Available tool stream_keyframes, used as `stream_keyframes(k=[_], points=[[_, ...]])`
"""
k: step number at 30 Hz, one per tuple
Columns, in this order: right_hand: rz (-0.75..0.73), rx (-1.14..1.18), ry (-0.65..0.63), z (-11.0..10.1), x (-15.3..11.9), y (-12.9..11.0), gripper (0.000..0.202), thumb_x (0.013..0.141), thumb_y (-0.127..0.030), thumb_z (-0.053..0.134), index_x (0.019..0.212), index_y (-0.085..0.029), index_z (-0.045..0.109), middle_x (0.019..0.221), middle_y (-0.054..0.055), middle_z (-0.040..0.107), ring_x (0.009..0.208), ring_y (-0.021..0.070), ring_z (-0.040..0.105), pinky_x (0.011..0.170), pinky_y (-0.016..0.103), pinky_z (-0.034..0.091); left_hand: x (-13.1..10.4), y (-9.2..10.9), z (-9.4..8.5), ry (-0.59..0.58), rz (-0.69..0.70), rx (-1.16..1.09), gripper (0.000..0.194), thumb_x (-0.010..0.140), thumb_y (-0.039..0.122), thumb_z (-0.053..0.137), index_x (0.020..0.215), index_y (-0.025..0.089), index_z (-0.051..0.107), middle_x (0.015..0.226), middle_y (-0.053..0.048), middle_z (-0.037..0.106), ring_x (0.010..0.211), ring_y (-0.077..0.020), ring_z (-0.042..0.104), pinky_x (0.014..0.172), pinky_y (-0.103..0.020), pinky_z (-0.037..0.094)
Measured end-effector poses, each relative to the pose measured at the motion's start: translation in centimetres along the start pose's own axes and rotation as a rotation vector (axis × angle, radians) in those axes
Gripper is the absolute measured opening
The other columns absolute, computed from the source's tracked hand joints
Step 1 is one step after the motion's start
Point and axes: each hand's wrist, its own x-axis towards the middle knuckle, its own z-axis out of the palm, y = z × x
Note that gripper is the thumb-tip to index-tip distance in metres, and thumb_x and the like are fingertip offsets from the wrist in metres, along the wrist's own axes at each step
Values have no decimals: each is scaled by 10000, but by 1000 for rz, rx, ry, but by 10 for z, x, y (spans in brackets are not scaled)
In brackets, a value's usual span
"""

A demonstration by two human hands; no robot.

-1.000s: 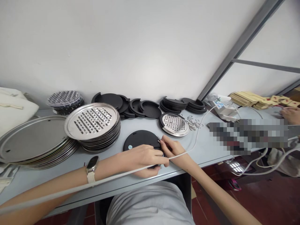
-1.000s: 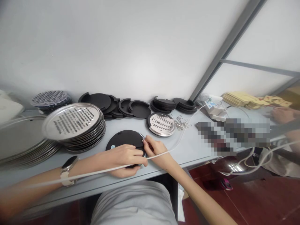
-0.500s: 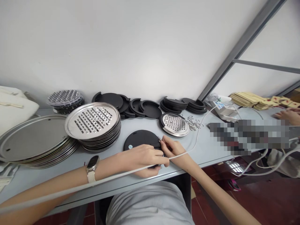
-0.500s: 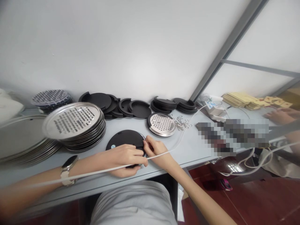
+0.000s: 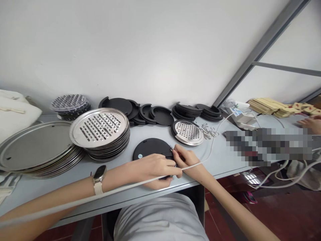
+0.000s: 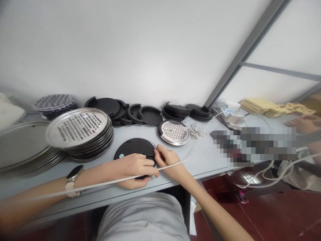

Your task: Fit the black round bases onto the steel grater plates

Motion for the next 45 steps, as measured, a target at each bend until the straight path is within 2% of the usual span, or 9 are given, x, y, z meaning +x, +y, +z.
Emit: stream_keyframes(k=[9,16,28,45], points=[[2,-3,-6,-1,0,-1,242,956,-315,382,737,-229,324,543,-81,344,478,97,316,491,235,244,-1,3,1,-15,-40,17,241,845,131,459,1054,223,536,898,-8,613,710,-168,540,698,-305,413],[4,-5,0,0,0,-1,237,949,-309,386,735,-231,321,539,-82,344,470,95,321,485,234,244,-1,0,1,6,-6,10,220,825,139,541,1031,217,544,860,2,597,681,-148,538,664,-295,421],[3,-4,-3,0,0,-1,235,949,-319,388,739,-230,330,539,-81,354,470,96,331,484,233,254,-1,-2,6,23,-5,28,231,809,144,566,1024,224,545,847,13,591,671,-144,535,643,-306,414],[26,-11,-1,1,0,2,231,930,-284,405,723,-226,320,542,-83,333,485,91,301,489,226,241,-1,-1,5,14,-6,25,218,825,144,520,1027,222,543,857,-1,602,670,-160,526,662,-305,391]])
